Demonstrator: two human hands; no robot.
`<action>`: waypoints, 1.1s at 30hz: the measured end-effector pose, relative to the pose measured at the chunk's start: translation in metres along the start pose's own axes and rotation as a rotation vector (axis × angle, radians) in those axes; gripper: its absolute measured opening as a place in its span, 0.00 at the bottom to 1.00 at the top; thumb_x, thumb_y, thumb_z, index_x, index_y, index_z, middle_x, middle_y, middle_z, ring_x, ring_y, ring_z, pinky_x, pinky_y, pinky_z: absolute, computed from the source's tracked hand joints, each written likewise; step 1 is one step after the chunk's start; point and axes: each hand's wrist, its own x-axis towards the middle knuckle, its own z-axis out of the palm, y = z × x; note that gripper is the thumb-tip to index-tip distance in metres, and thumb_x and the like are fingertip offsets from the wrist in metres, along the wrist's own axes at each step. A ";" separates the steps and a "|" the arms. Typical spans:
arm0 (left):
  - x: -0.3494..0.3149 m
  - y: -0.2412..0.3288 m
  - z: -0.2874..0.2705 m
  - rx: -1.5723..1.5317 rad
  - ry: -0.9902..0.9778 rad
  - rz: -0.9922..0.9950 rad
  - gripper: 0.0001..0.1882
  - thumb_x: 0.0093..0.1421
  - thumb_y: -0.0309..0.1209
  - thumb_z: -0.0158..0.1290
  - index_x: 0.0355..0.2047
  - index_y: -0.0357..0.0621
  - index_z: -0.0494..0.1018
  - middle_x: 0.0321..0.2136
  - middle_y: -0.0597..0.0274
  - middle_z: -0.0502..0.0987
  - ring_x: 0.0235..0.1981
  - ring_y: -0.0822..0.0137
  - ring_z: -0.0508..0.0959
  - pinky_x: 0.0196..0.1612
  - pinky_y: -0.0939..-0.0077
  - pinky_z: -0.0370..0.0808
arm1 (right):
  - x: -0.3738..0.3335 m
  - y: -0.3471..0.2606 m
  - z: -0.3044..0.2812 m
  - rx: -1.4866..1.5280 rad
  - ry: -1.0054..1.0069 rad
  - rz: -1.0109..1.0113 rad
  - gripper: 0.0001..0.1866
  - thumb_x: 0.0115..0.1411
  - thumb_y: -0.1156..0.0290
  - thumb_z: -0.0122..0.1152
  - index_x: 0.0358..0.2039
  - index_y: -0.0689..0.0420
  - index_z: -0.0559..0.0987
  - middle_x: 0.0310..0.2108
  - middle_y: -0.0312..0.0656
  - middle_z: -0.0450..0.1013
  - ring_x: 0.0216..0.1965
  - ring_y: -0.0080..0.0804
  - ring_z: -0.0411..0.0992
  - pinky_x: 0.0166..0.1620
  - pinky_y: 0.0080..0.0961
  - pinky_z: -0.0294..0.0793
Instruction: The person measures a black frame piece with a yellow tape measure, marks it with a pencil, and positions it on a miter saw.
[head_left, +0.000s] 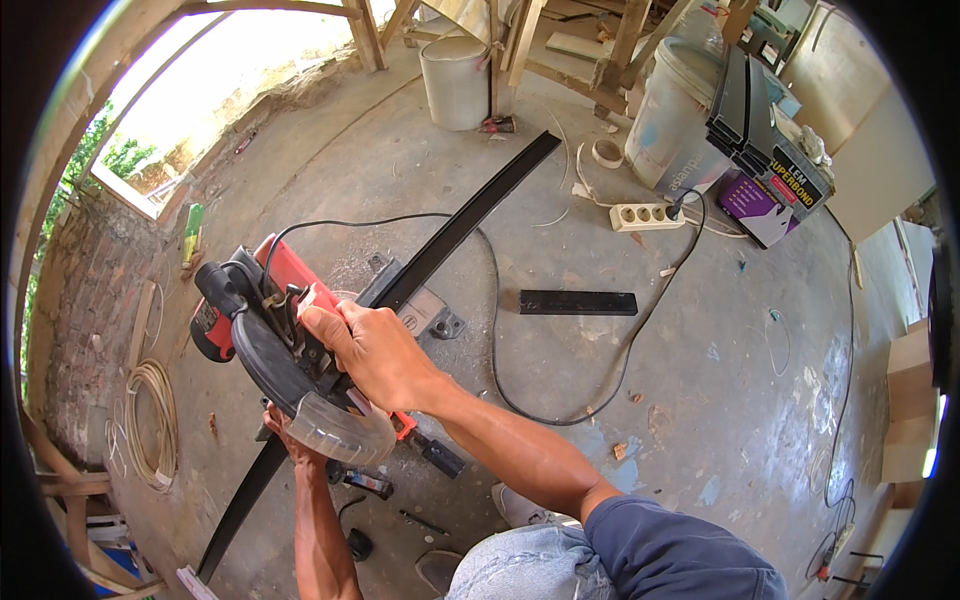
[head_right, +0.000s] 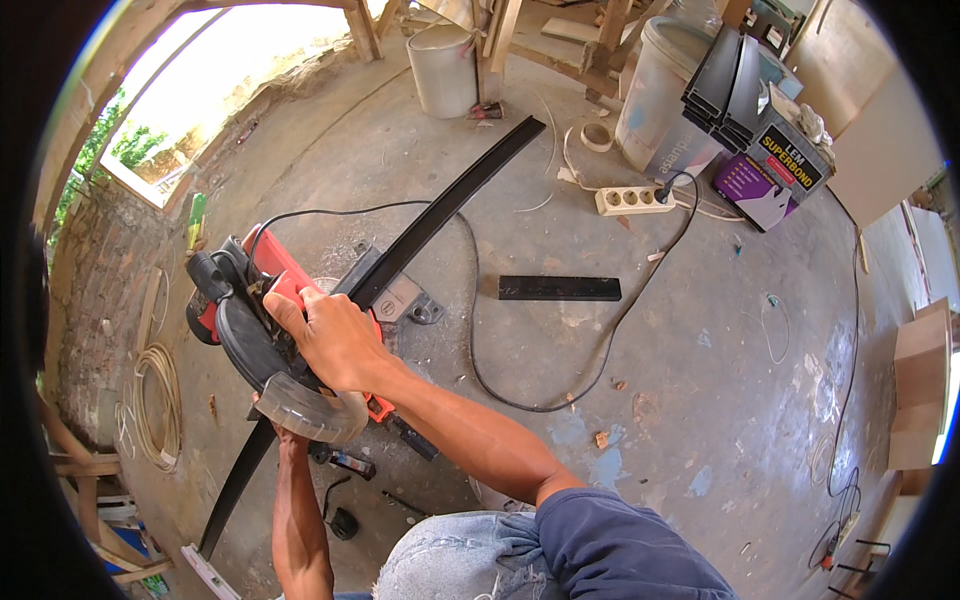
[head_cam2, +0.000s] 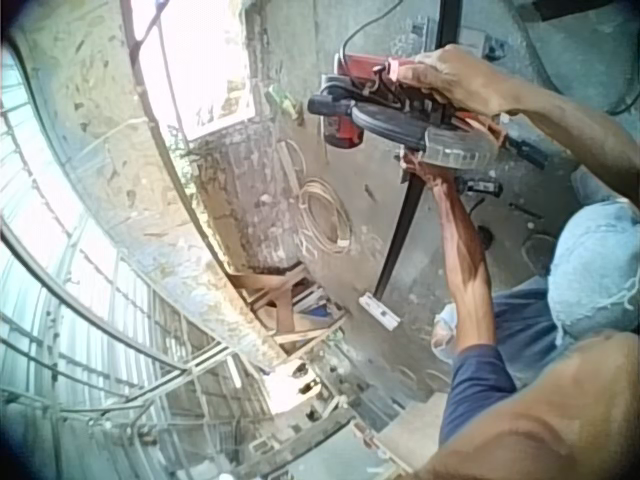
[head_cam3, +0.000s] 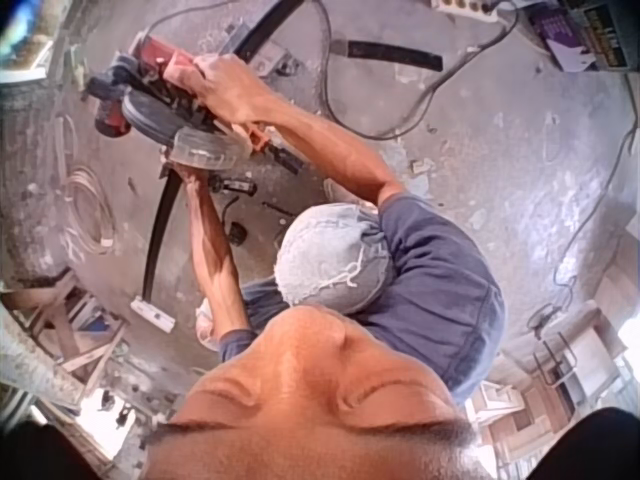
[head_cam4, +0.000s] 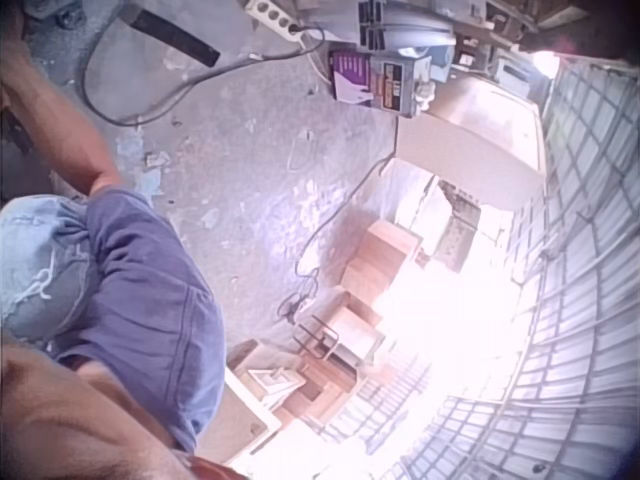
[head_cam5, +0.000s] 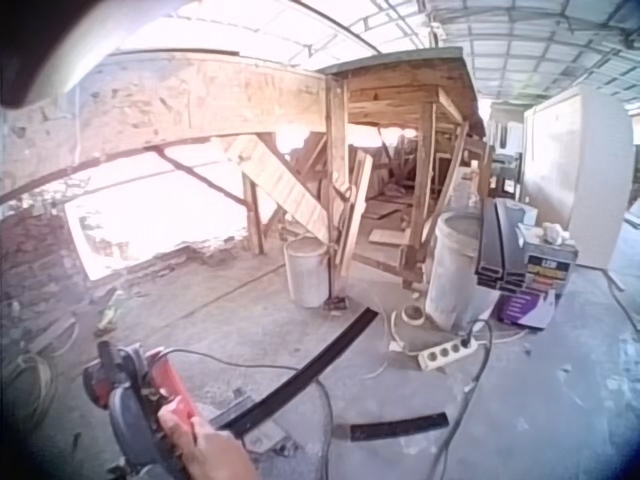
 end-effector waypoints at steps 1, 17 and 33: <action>0.001 0.001 -0.001 -0.010 0.002 -0.001 0.19 0.57 0.51 0.58 0.42 0.54 0.80 0.44 0.64 0.80 0.52 0.55 0.75 0.67 0.30 0.48 | 0.000 0.000 0.000 0.005 0.010 -0.003 0.44 0.71 0.34 0.42 0.33 0.73 0.76 0.24 0.65 0.75 0.31 0.64 0.78 0.37 0.51 0.75; -0.010 -0.026 0.035 0.063 -0.092 -0.059 0.25 0.62 0.56 0.51 0.50 0.55 0.78 0.52 0.62 0.78 0.59 0.55 0.72 0.66 0.24 0.44 | -0.001 -0.003 0.003 0.001 0.021 -0.030 0.44 0.71 0.35 0.42 0.35 0.74 0.76 0.24 0.64 0.75 0.32 0.62 0.78 0.37 0.49 0.74; 0.005 0.008 -0.004 -0.079 0.007 -0.060 0.16 0.53 0.41 0.62 0.40 0.47 0.80 0.52 0.54 0.73 0.59 0.43 0.64 0.65 0.39 0.54 | -0.001 0.001 -0.001 -0.014 -0.007 0.026 0.36 0.73 0.40 0.47 0.36 0.69 0.76 0.19 0.46 0.74 0.21 0.36 0.75 0.31 0.36 0.73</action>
